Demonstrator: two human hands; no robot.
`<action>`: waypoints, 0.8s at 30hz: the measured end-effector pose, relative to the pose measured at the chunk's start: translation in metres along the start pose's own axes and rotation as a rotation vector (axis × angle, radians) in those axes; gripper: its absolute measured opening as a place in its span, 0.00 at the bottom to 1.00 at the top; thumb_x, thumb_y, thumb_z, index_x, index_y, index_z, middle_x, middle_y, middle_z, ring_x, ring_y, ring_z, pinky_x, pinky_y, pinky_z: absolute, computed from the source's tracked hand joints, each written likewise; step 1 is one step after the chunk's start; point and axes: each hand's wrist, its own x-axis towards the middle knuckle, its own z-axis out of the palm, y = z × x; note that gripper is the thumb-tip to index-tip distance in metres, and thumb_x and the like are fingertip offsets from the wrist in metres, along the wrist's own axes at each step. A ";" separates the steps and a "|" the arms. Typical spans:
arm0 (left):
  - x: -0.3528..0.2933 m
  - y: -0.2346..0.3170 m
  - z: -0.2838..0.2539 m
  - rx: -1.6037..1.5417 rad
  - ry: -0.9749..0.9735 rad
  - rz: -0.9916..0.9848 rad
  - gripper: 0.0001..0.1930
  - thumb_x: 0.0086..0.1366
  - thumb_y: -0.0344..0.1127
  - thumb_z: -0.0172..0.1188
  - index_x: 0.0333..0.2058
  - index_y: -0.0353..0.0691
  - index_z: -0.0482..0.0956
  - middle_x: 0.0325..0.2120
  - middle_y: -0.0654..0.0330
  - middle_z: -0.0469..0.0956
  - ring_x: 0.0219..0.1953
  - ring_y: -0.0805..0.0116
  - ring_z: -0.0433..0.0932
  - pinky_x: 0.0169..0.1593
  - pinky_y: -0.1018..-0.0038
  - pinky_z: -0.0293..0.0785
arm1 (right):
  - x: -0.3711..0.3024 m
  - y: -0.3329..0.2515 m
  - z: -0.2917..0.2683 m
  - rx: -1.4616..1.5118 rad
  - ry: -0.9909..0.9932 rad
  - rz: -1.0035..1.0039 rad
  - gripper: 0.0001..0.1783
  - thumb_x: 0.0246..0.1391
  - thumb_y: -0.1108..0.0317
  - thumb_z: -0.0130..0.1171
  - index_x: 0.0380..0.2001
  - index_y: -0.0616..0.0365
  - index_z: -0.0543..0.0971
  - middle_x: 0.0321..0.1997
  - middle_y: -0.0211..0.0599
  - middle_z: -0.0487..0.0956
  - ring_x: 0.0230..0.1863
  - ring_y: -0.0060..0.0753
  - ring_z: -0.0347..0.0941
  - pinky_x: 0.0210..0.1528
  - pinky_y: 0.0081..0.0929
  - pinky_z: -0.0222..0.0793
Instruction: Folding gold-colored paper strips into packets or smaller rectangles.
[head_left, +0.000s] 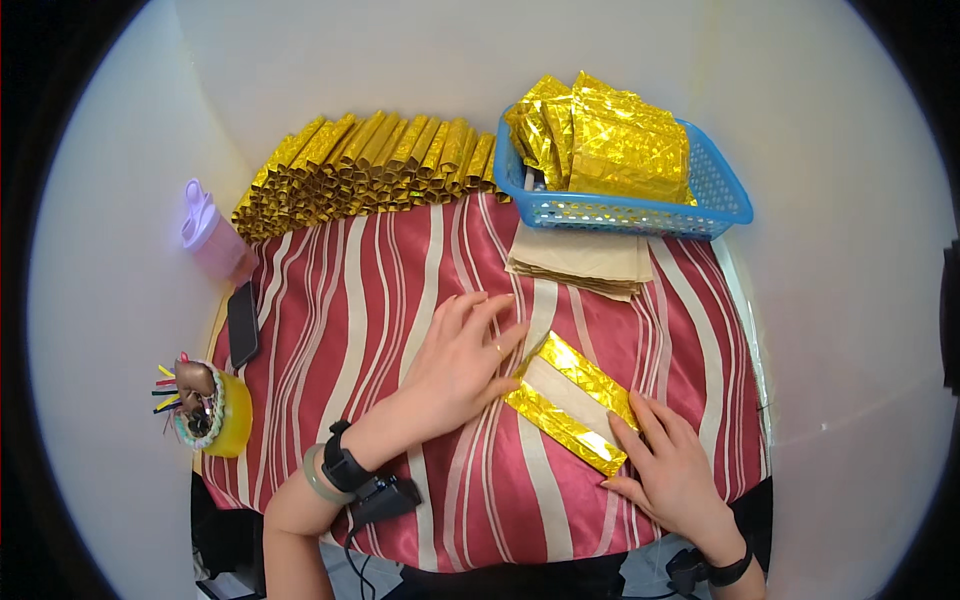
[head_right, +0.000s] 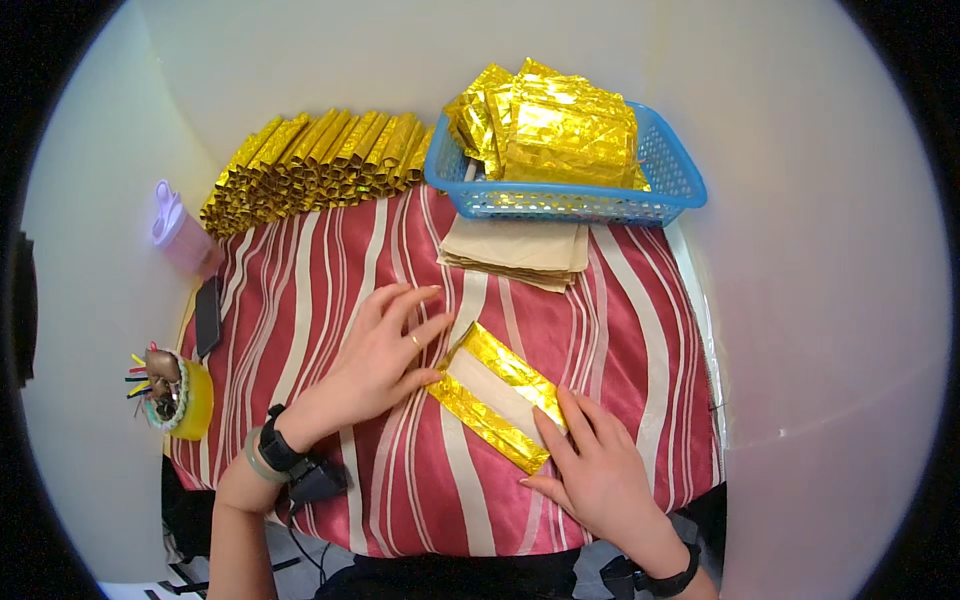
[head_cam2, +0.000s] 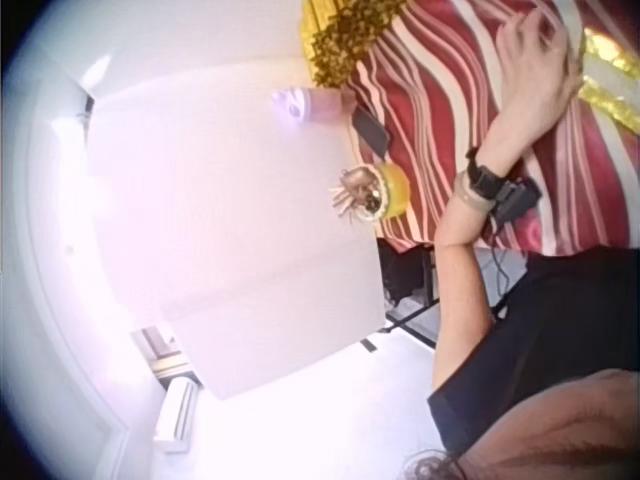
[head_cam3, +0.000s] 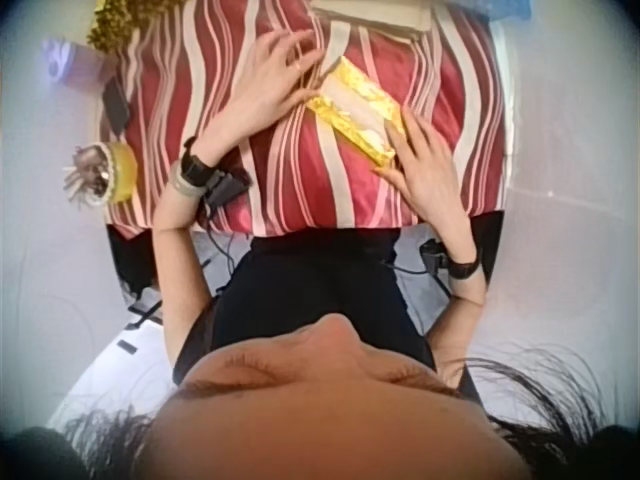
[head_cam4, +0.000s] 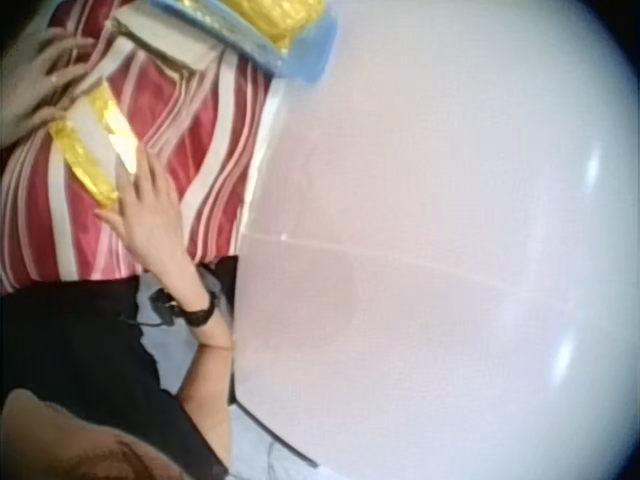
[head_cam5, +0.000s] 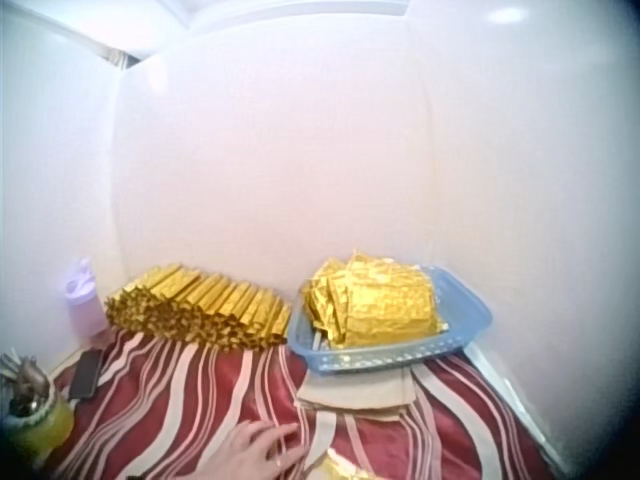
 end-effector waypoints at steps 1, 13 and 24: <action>0.003 -0.001 0.001 -0.068 0.032 -0.019 0.33 0.47 0.37 0.72 0.54 0.44 0.72 0.57 0.52 0.63 0.57 0.48 0.61 0.60 0.56 0.61 | -0.002 -0.004 -0.001 -0.016 0.040 -0.011 0.36 0.50 0.51 0.65 0.57 0.61 0.71 0.62 0.51 0.67 0.62 0.46 0.64 0.60 0.43 0.63; 0.000 0.023 0.012 -0.524 -0.028 0.062 0.05 0.55 0.24 0.60 0.31 0.38 0.74 0.33 0.57 0.72 0.37 0.55 0.74 0.40 0.65 0.72 | 0.000 0.002 0.001 -0.033 0.237 -0.186 0.17 0.44 0.66 0.68 0.39 0.58 0.80 0.45 0.33 0.80 0.43 0.33 0.75 0.42 0.29 0.73; -0.024 0.063 0.007 -0.453 -0.136 0.219 0.12 0.50 0.39 0.69 0.31 0.46 0.77 0.35 0.63 0.71 0.47 0.60 0.69 0.54 0.61 0.62 | 0.014 0.015 -0.011 0.030 0.147 -0.387 0.14 0.41 0.70 0.61 0.35 0.59 0.79 0.37 0.32 0.78 0.43 0.32 0.74 0.44 0.28 0.72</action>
